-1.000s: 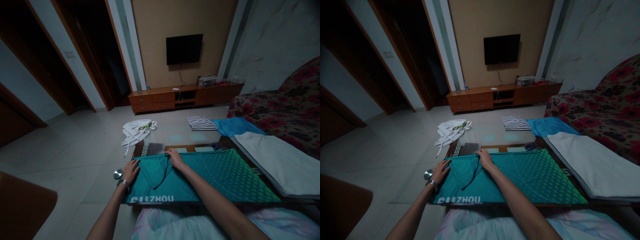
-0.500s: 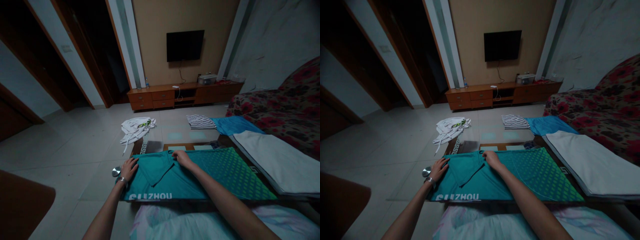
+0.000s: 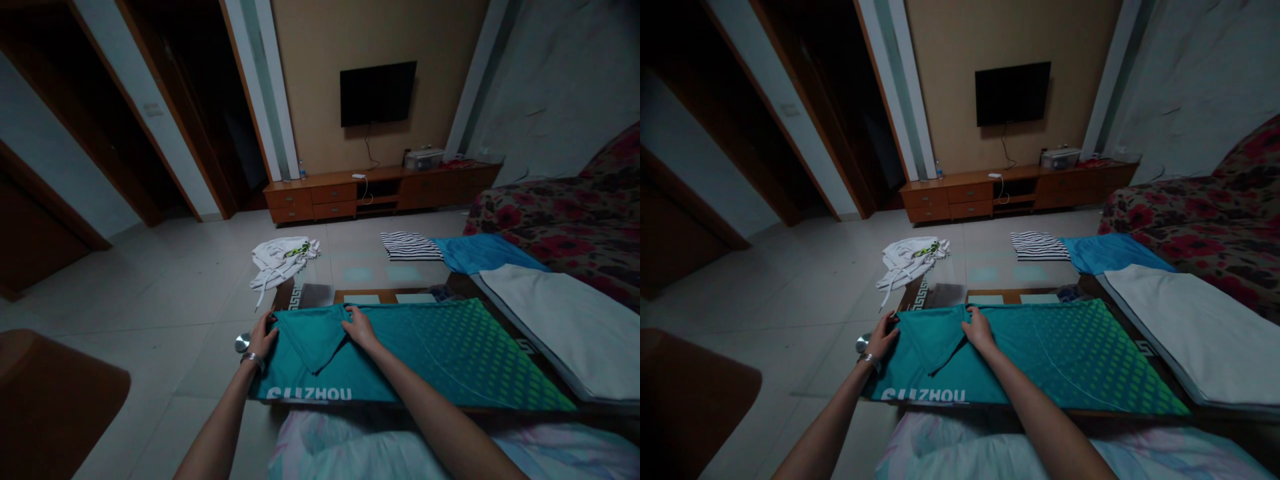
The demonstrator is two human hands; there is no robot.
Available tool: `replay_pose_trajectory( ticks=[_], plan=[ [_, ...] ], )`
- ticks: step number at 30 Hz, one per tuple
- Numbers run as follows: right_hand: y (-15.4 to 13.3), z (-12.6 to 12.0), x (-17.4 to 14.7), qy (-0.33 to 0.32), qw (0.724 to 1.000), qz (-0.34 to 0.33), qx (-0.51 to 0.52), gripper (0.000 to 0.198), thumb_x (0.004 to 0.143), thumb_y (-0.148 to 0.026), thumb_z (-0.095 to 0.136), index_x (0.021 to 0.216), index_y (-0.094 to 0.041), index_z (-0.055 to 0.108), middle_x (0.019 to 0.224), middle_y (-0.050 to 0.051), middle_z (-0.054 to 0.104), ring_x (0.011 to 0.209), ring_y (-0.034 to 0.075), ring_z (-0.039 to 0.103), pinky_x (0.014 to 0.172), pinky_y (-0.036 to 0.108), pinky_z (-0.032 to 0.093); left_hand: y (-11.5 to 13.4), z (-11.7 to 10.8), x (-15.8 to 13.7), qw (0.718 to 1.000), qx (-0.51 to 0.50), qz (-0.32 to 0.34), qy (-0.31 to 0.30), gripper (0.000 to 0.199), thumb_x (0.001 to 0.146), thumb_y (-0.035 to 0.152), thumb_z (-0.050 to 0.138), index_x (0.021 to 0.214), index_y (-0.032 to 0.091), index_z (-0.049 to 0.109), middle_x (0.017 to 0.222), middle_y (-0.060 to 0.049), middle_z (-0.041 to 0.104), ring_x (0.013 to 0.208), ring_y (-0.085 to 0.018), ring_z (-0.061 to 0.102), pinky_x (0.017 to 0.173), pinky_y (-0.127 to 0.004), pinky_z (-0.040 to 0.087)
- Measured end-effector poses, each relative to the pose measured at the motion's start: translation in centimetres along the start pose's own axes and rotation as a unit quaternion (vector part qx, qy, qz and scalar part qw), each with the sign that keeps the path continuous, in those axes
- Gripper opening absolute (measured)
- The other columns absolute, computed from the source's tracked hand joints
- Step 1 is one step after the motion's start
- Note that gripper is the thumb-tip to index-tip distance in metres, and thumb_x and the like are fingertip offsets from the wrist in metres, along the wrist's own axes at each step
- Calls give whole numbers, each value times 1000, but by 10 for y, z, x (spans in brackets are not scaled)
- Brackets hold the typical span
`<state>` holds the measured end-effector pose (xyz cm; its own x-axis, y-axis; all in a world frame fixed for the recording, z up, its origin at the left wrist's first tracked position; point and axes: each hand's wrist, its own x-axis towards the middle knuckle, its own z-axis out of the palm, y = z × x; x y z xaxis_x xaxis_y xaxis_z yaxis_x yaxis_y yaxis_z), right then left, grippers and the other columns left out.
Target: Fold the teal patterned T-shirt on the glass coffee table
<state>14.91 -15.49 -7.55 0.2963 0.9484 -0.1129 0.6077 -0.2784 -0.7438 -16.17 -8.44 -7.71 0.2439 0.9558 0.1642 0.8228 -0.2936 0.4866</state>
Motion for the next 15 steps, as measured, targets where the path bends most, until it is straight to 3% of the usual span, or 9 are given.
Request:
replay_pose_trajectory(
  ticks=[4, 8, 11, 15],
  plan=[
    [6, 4, 0, -13, 999, 25, 44, 52, 78, -21, 58, 129, -14, 50, 114, 13, 65, 96, 21, 65, 78, 29, 51, 15, -3, 6, 998, 57, -10, 4, 58, 78, 12, 51, 135, 16, 43, 117, -12, 56, 110, -24, 54, 96, -41, 43],
    [11, 2, -2, -5, 996, -60, 68, 57, 74, -16, 60, 131, -18, 52, 120, 9, 64, 107, 22, 62, 92, 33, 48, 45, -13, 4, 994, 110, -2, 2, 52, 77, 5, 48, 126, 19, 52, 119, -12, 51, 113, -25, 48, 94, -42, 41],
    [14, -2, 0, -21, 991, -100, 83, 43, 74, -14, 58, 116, -21, 65, 119, 5, 66, 111, 21, 60, 100, 34, 42, 77, -19, -20, 988, 132, 72, -39, 37, 81, 7, 44, 112, 22, 59, 119, -9, 50, 113, -22, 45, 97, -38, 37],
    [17, -3, 2, -60, 989, -96, 95, 24, 76, -16, 57, 92, -20, 74, 101, 4, 72, 101, 21, 64, 96, 33, 45, 117, -16, -66, 955, 157, 197, -158, 19, 90, 30, 45, 99, 19, 58, 107, -7, 53, 97, -20, 50, 84, -33, 42]
  ],
)
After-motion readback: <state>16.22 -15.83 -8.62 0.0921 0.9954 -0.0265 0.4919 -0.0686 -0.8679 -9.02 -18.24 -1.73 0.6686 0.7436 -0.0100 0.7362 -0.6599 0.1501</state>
